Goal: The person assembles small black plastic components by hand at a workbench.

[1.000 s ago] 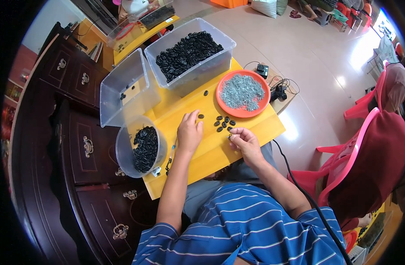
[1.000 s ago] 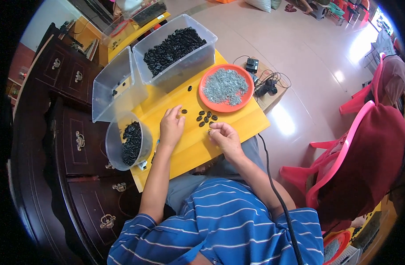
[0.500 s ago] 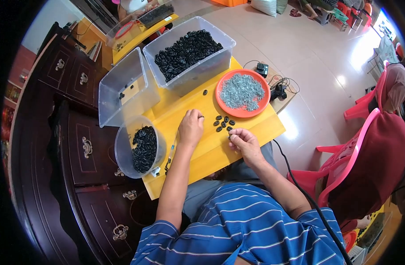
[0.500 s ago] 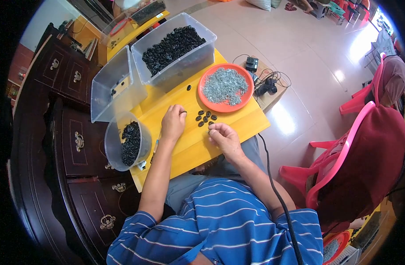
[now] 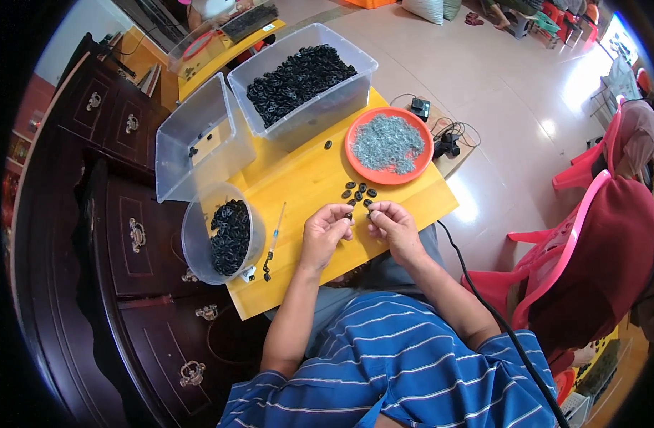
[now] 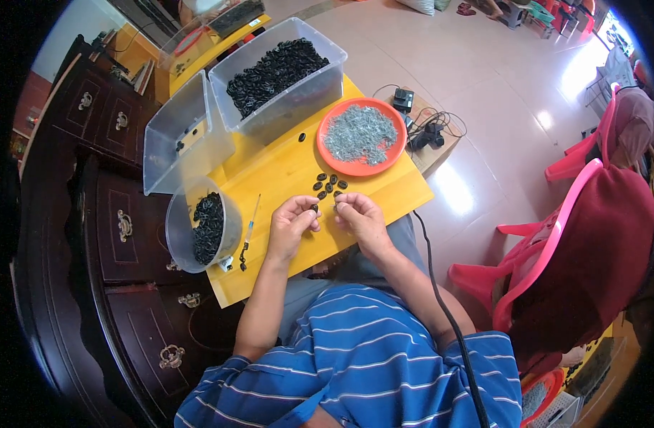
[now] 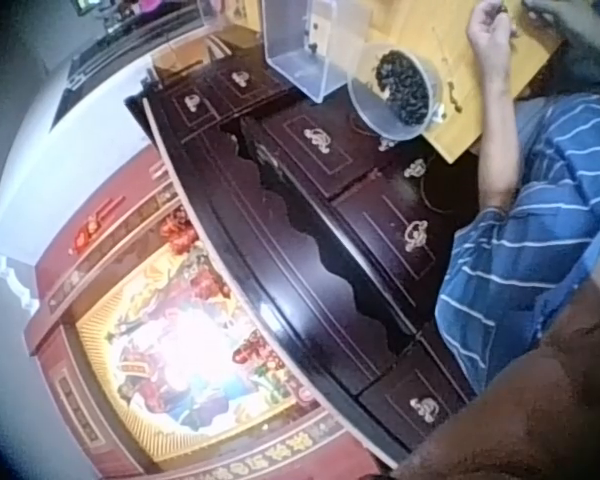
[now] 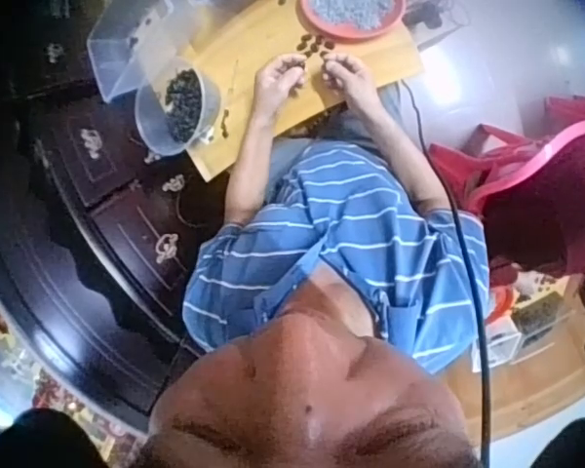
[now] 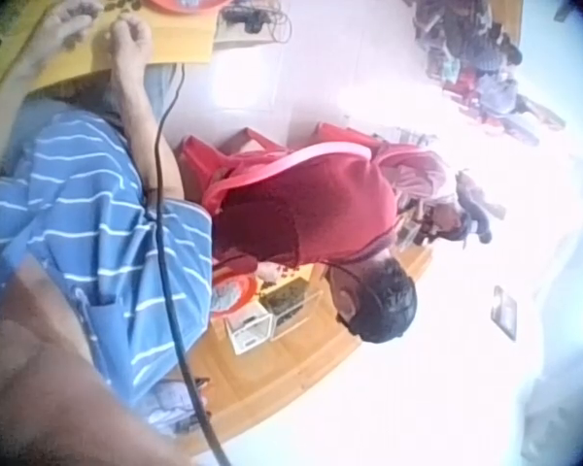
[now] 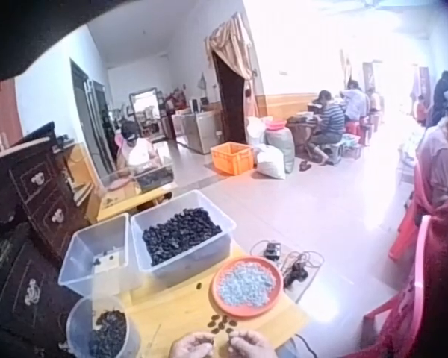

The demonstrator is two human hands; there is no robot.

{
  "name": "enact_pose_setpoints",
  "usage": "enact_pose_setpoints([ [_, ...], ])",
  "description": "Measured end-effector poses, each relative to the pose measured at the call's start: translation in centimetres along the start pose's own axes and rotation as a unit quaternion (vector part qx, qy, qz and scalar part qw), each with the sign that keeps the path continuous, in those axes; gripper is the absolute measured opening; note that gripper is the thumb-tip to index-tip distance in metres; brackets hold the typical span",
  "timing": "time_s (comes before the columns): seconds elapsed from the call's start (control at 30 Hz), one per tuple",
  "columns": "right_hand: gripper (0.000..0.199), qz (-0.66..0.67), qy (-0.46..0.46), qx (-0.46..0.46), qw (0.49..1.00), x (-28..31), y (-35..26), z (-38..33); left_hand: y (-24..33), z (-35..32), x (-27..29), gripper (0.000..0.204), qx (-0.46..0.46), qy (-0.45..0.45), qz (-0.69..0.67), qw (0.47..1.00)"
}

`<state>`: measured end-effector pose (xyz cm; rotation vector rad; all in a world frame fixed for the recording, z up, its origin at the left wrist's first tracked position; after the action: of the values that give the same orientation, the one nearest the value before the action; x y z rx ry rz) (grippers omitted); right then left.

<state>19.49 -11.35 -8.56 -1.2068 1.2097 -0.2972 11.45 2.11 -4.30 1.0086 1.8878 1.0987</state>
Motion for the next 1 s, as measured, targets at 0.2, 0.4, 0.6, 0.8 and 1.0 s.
enact_pose_setpoints([
  [0.2, 0.014, -0.004, -0.018, 0.017, 1.0, -0.6, -0.8, -0.5, 0.0, -0.8, -0.5, 0.027, 0.006, -0.015, -0.035, 0.999],
  [0.4, 0.013, -0.04, -0.034, 0.034, 0.998, -1.3, -1.3, -0.7, 0.4, -1.1, -0.5, 0.031, -0.033, -0.025, -0.021, 0.999],
  [0.6, 0.013, -0.044, -0.049, 0.052, 0.996, -1.4, -1.3, -0.7, 0.8, -1.2, -0.8, 0.032, -0.06, -0.021, 0.019, 0.998],
  [0.8, 0.014, -0.038, -0.034, 0.041, 0.998, -1.2, -1.3, -0.7, 0.8, -1.1, -1.0, 0.03, -0.063, -0.024, 0.022, 0.997],
  [1.0, 0.014, -0.017, -0.016, 0.044, 0.999, -0.9, -1.6, -0.6, 0.1, -0.8, -0.9, 0.028, -0.026, -0.057, -0.056, 0.996],
])
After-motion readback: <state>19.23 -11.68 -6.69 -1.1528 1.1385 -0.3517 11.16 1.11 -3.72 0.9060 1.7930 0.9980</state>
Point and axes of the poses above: each hand's wrist, its own z-axis towards the middle knuckle, its own x-axis out of the back of the hand, y = z × x, the point moved 10 cm from there along z, towards the middle knuckle, and after that the axes turned 15 degrees about x, right-handed, at the moved point
